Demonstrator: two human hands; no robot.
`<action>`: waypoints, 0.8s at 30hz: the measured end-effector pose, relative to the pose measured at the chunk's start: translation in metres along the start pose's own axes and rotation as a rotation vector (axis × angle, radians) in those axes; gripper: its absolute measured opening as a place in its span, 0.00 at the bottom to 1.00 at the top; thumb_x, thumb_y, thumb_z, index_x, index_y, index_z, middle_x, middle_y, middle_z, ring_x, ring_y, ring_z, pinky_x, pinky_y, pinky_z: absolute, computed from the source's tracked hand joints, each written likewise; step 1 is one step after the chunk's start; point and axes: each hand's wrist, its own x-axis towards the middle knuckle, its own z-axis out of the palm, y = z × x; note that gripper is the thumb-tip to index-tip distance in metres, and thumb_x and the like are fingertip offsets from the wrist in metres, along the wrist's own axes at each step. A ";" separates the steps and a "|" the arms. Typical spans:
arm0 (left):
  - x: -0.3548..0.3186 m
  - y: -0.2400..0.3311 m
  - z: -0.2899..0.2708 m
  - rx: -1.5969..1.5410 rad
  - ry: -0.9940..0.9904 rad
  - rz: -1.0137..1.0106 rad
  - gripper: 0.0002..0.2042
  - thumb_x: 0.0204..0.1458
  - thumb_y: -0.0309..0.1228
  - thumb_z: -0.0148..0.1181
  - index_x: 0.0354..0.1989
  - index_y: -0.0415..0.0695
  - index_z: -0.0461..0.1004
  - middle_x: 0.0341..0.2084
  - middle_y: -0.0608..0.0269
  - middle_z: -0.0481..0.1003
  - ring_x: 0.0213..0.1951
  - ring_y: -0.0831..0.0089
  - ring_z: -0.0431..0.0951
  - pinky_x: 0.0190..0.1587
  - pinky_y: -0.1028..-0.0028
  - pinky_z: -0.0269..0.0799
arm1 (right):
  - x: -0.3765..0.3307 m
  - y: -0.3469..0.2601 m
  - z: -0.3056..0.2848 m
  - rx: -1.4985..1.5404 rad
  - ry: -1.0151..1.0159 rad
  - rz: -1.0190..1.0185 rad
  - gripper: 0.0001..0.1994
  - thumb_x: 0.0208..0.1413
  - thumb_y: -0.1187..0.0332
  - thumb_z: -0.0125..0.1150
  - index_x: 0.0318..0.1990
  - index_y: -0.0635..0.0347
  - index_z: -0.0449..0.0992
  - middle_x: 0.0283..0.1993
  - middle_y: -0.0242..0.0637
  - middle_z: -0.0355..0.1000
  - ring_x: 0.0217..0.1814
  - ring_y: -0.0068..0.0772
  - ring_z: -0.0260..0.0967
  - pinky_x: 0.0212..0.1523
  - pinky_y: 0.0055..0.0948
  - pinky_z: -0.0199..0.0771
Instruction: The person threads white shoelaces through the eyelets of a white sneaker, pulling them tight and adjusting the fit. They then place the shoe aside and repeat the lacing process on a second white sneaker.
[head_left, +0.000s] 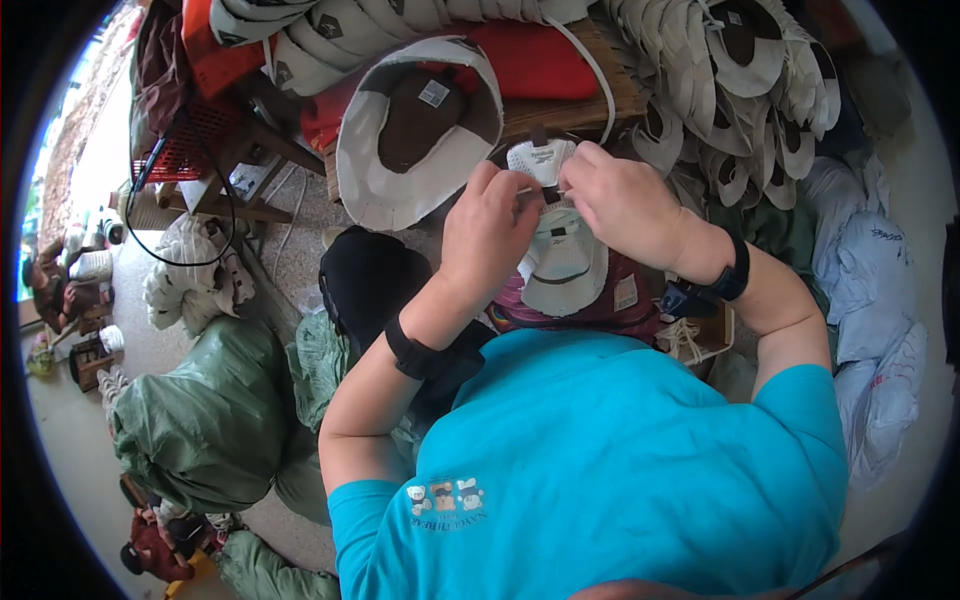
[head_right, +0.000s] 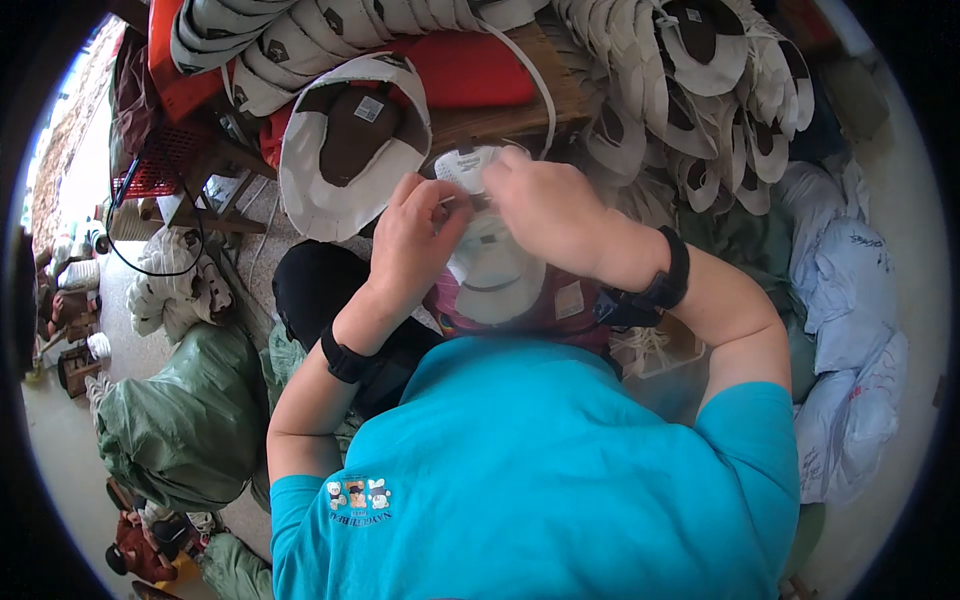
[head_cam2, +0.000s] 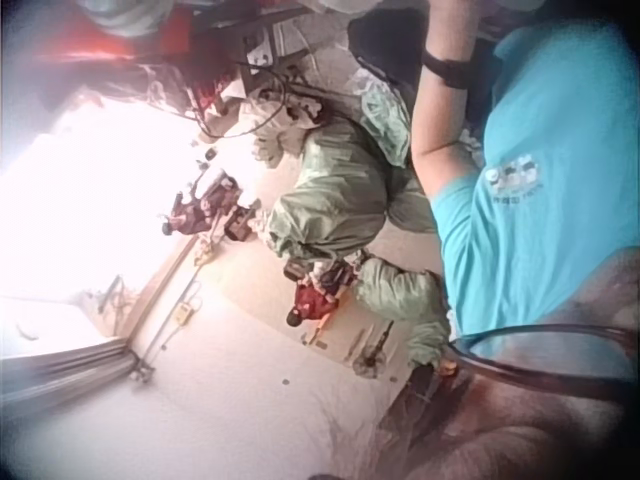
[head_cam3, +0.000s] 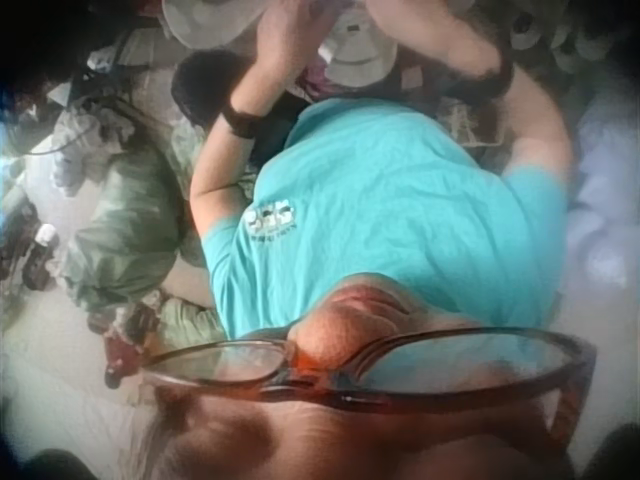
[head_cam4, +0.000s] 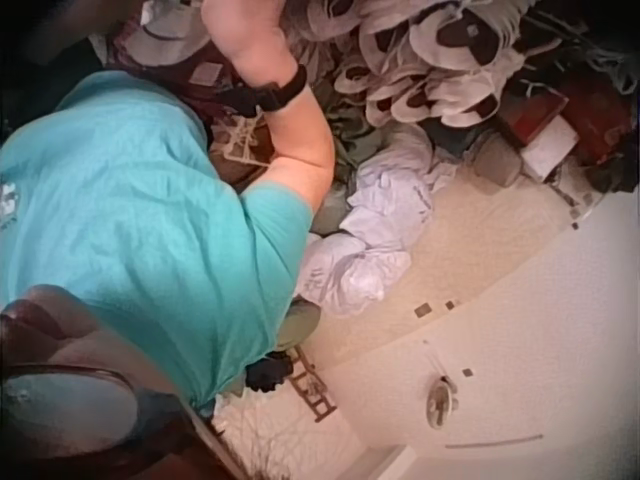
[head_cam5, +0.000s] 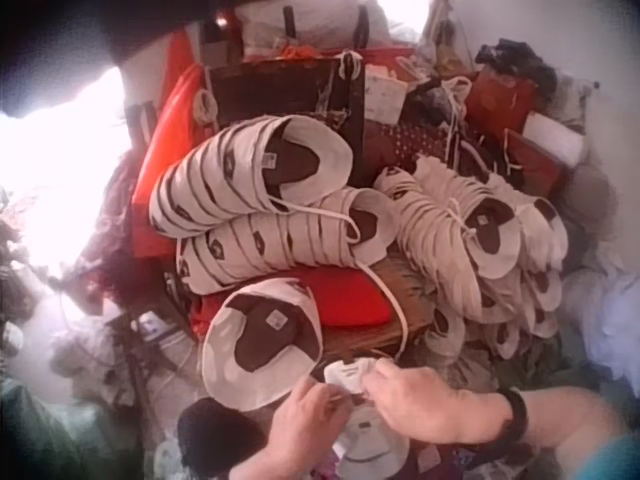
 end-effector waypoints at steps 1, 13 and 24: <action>0.000 0.000 0.000 0.016 -0.004 0.012 0.08 0.50 0.29 0.65 0.38 0.46 0.77 0.32 0.59 0.70 0.30 0.63 0.76 0.34 0.66 0.73 | 0.000 -0.005 -0.001 -0.056 -0.036 0.009 0.05 0.52 0.75 0.57 0.37 0.61 0.70 0.39 0.44 0.68 0.34 0.50 0.74 0.33 0.44 0.76; 0.001 0.001 0.005 0.102 0.001 0.020 0.09 0.50 0.30 0.67 0.38 0.45 0.76 0.32 0.58 0.70 0.28 0.60 0.77 0.33 0.64 0.74 | 0.000 0.008 0.025 0.316 0.141 0.108 0.07 0.58 0.75 0.57 0.43 0.62 0.71 0.40 0.46 0.74 0.38 0.49 0.76 0.38 0.40 0.77; -0.005 -0.008 -0.016 -0.270 0.210 0.025 0.06 0.51 0.20 0.64 0.37 0.41 0.75 0.27 0.68 0.67 0.24 0.82 0.66 0.26 0.78 0.65 | 0.002 0.008 0.016 0.286 0.206 -0.156 0.08 0.55 0.75 0.60 0.42 0.60 0.74 0.38 0.40 0.68 0.37 0.44 0.74 0.37 0.37 0.75</action>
